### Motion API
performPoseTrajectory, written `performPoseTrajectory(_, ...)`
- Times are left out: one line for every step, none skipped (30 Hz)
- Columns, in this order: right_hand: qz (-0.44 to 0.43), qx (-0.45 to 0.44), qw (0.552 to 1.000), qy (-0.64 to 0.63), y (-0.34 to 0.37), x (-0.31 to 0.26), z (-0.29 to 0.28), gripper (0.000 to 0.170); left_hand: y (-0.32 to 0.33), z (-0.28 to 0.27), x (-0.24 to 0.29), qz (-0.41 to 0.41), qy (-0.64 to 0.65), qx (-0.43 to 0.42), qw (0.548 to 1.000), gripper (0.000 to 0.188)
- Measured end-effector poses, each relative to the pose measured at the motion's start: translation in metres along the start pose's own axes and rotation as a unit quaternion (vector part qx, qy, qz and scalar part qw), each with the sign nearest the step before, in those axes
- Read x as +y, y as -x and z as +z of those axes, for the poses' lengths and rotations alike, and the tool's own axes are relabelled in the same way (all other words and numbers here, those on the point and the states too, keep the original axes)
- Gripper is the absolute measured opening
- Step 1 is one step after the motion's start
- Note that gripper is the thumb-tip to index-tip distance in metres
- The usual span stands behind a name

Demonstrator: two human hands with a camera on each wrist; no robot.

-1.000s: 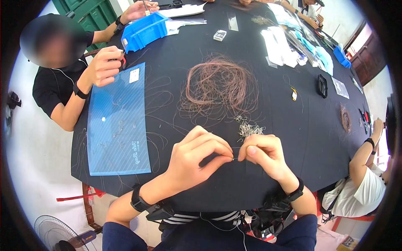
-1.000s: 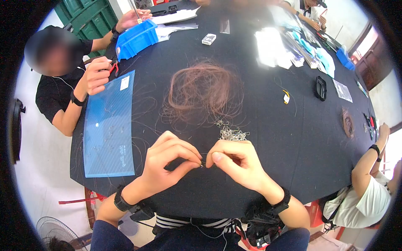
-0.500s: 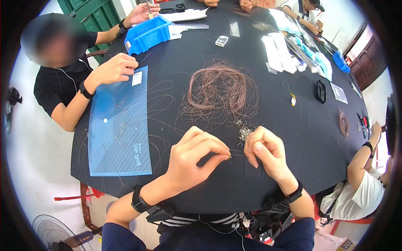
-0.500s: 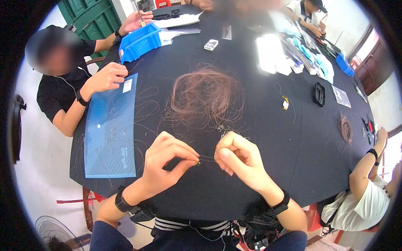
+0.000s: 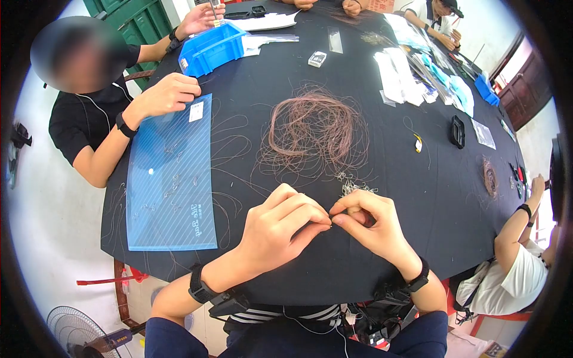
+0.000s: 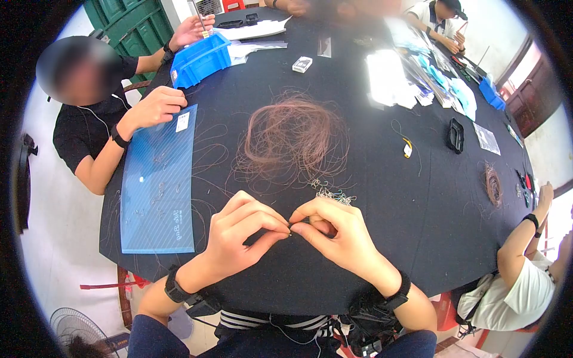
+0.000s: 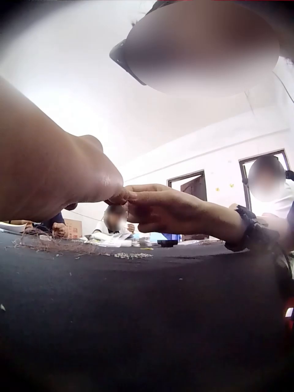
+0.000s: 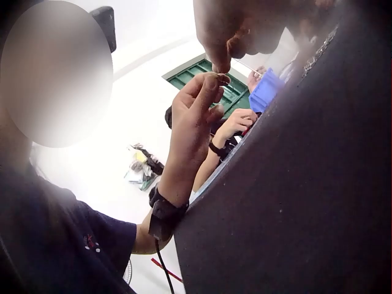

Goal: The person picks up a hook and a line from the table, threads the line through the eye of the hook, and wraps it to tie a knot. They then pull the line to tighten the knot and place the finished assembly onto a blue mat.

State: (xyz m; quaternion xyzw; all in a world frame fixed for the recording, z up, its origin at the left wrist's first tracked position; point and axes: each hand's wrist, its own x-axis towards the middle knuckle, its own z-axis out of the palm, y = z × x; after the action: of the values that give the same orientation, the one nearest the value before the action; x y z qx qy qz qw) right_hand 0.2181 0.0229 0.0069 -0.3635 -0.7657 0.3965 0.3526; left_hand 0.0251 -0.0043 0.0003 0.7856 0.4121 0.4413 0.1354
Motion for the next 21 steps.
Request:
performPoseTrajectory(-0.009, 0.007, 1.0, 0.007, -0.0001, 0.0003, 0.0004, 0.014, 0.0, 0.0001, 0.0, 0.0, 0.0, 0.0, 1.0, 0.016)
performPoseTrajectory(-0.013, 0.009, 1.0, 0.01, 0.0, 0.0008, 0.0005, 0.013, 0.0001, 0.0001, -0.0001, 0.0, -0.001, 0.0, 1.0, 0.016)
performPoseTrajectory(-0.018, 0.011, 1.0, 0.013, 0.0002, 0.0015, 0.0005, 0.013, 0.0001, 0.0001, -0.0002, 0.0, -0.001, 0.0, 1.0, 0.016)
performPoseTrajectory(-0.023, 0.013, 1.0, 0.016, 0.0006, 0.002, 0.0005, 0.012, 0.0001, 0.0, 0.0, -0.002, 0.003, 0.001, 1.0, 0.016)
performPoseTrajectory(-0.011, 0.016, 1.0, 0.009, 0.0012, 0.0014, 0.0, 0.012, -0.0002, -0.0002, 0.0003, -0.004, 0.007, 0.003, 1.0, 0.015)
performPoseTrajectory(0.001, 0.018, 1.0, 0.003, 0.002, 0.0003, -0.0006, 0.011, -0.0004, -0.0003, 0.0004, -0.006, 0.011, 0.005, 1.0, 0.015)
performPoseTrajectory(0.013, 0.021, 1.0, -0.004, 0.0025, -0.0002, -0.0012, 0.011, -0.0007, -0.0006, 0.0, -0.007, 0.015, 0.007, 1.0, 0.015)
performPoseTrajectory(0.014, 0.025, 0.999, -0.013, 0.0027, 0.0004, -0.0015, 0.01, -0.001, -0.0013, -0.0006, -0.009, 0.019, 0.008, 1.0, 0.015)
performPoseTrajectory(0.016, 0.03, 0.999, -0.022, 0.0029, 0.0014, -0.0018, 0.009, -0.0013, -0.0019, -0.0012, -0.01, 0.023, 0.01, 1.0, 0.015)
performPoseTrajectory(0.017, 0.034, 0.999, -0.032, 0.0032, 0.0026, -0.002, 0.009, -0.0018, -0.0026, -0.0018, -0.013, 0.03, 0.013, 0.999, 0.015)
performPoseTrajectory(0.022, 0.04, 0.998, -0.044, 0.0037, 0.0043, -0.0023, 0.008, -0.0024, -0.0034, -0.0024, -0.015, 0.037, 0.017, 0.999, 0.015)
performPoseTrajectory(0.026, 0.046, 0.997, -0.057, 0.0043, 0.0063, -0.0025, 0.008, -0.0026, -0.0038, -0.0027, -0.018, 0.043, 0.02, 0.999, 0.015)
performPoseTrajectory(0.03, 0.051, 0.996, -0.07, 0.0048, 0.0072, -0.0024, 0.007, -0.0021, -0.0037, -0.0028, -0.034, 0.052, 0.021, 0.998, 0.015)
performPoseTrajectory(0.042, 0.061, 0.993, -0.093, 0.005, 0.0065, -0.0022, 0.007, -0.0012, -0.0034, -0.003, -0.049, 0.061, 0.022, 0.997, 0.015)
performPoseTrajectory(0.054, 0.071, 0.989, -0.116, 0.005, 0.0054, -0.002, 0.006, -0.0003, -0.0032, -0.0031, -0.065, 0.07, 0.023, 0.995, 0.015)
performPoseTrajectory(0.065, 0.08, 0.985, -0.14, 0.0049, 0.0047, -0.0017, 0.005, 0.0, -0.0032, -0.0019, -0.081, 0.078, 0.022, 0.993, 0.014)
performPoseTrajectory(0.063, 0.087, 0.983, -0.15, 0.0048, 0.0054, -0.0011, 0.005, 0.0, -0.0032, 0.0002, -0.099, 0.086, 0.022, 0.991, 0.014)
performPoseTrajectory(0.061, 0.095, 0.981, -0.161, 0.0046, 0.0068, -0.0003, 0.005, 0.0, -0.0032, 0.0011, -0.116, 0.094, 0.021, 0.989, 0.014)
performPoseTrajectory(0.06, 0.102, 0.978, -0.171, 0.0044, 0.0075, 0.0, 0.004, -0.0001, -0.0034, 0.0008, -0.106, 0.093, 0.023, 0.99, 0.014)
performPoseTrajectory(0.062, 0.097, 0.979, -0.169, 0.0047, 0.0071, -0.0002, 0.004, -0.0002, -0.0036, 0.0001, -0.096, 0.091, 0.025, 0.991, 0.013)
performPoseTrajectory(0.064, 0.093, 0.979, -0.168, 0.005, 0.0063, -0.0005, 0.004, -0.0004, -0.0041, -0.0005, -0.086, 0.089, 0.027, 0.992, 0.013)
